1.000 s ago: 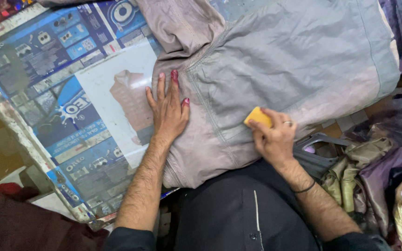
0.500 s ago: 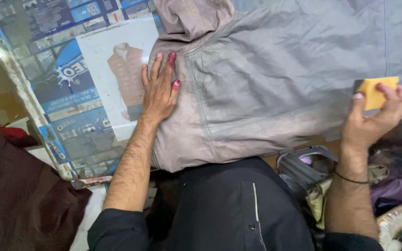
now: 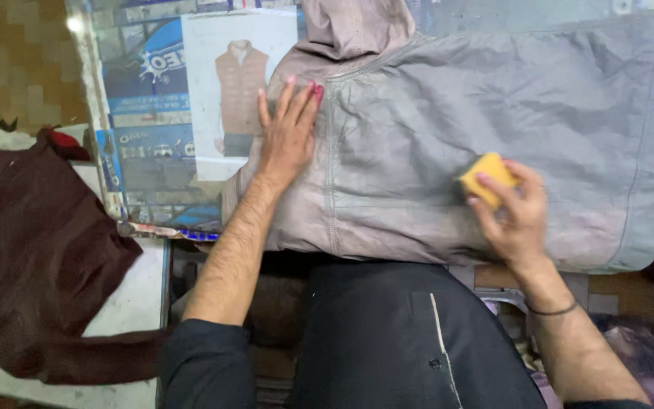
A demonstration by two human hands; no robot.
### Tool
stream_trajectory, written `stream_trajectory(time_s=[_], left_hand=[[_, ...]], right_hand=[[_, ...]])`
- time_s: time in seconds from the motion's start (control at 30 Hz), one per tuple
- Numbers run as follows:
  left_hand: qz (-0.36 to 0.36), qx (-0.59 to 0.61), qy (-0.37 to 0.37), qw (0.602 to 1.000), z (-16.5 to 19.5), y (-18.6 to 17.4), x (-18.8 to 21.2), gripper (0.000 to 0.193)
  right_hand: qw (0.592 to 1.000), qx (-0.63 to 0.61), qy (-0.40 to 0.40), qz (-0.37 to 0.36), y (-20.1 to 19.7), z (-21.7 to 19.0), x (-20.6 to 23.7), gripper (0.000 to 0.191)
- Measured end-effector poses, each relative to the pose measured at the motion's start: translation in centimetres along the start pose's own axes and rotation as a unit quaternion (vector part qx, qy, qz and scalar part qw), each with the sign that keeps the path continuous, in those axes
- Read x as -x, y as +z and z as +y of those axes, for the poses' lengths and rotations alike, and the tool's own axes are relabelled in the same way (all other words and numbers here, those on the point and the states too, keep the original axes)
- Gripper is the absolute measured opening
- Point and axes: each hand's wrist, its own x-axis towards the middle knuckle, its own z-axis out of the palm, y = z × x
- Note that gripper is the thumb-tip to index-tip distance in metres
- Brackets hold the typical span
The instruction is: The person lays a light-colored jacket on a work table and rubs its surface with a yellow sponge block, working over the sleeves and body. They briefly pick up and reposition a bottle on the table, then resume rubbing the jacket fabric with the sponge.
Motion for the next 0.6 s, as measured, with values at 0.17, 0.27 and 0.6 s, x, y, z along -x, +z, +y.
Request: stream_trajectory(time_s=[0.17,0.27,0.6], left_hand=[[0.002,0.154,-0.168,0.974,8.8,-3.6,8.3,0.094],[-0.037,0.165,-0.228,0.959,12.6,-4.1,11.1,0.117],[-0.051,0.156,-0.220,0.962,12.9,-1.1,13.1,0.130]], right_hand=[[0.986,-0.043,-0.155,-0.031,5.6,-6.0,-6.7,0.040],[0.959,-0.004,-0.270,-0.084,8.0,-8.4,-9.0,0.037],[0.887,0.090,-0.425,-0.157,9.9,-7.8,-12.7,0.032]])
